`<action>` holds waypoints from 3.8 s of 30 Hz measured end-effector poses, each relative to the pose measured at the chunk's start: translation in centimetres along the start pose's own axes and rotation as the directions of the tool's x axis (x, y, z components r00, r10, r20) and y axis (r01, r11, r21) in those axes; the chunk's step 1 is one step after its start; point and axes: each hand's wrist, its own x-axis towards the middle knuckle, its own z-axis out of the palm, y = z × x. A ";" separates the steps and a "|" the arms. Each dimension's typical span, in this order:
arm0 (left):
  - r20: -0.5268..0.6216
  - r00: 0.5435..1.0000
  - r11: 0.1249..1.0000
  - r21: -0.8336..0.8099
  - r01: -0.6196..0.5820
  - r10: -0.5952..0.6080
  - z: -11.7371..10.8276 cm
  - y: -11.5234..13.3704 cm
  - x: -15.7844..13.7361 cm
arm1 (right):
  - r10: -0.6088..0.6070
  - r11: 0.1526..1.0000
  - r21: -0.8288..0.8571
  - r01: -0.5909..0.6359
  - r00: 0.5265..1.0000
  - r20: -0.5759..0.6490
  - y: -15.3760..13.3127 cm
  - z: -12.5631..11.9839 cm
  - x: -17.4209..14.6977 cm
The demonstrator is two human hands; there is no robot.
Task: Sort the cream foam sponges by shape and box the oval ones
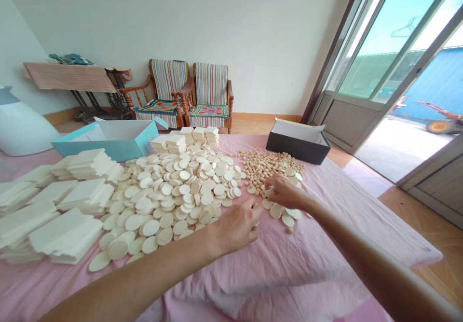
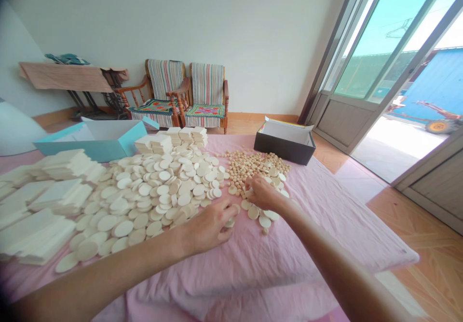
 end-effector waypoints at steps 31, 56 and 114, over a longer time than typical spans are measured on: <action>-0.623 0.712 0.841 0.155 0.519 -0.324 -9.5 -15.2 -5.4 | -0.106 0.967 0.201 0.154 0.967 -0.230 -8.0 -3.6 6.9; -0.481 0.812 0.942 -0.231 0.246 -0.330 -6.3 -8.6 -2.9 | -0.183 0.982 0.021 0.186 0.979 -0.094 -0.1 -5.3 2.4; -0.562 0.461 0.690 -0.703 0.172 -0.687 -4.6 -10.4 -5.1 | 0.560 0.826 0.109 -0.553 0.784 -0.267 9.1 -2.6 6.6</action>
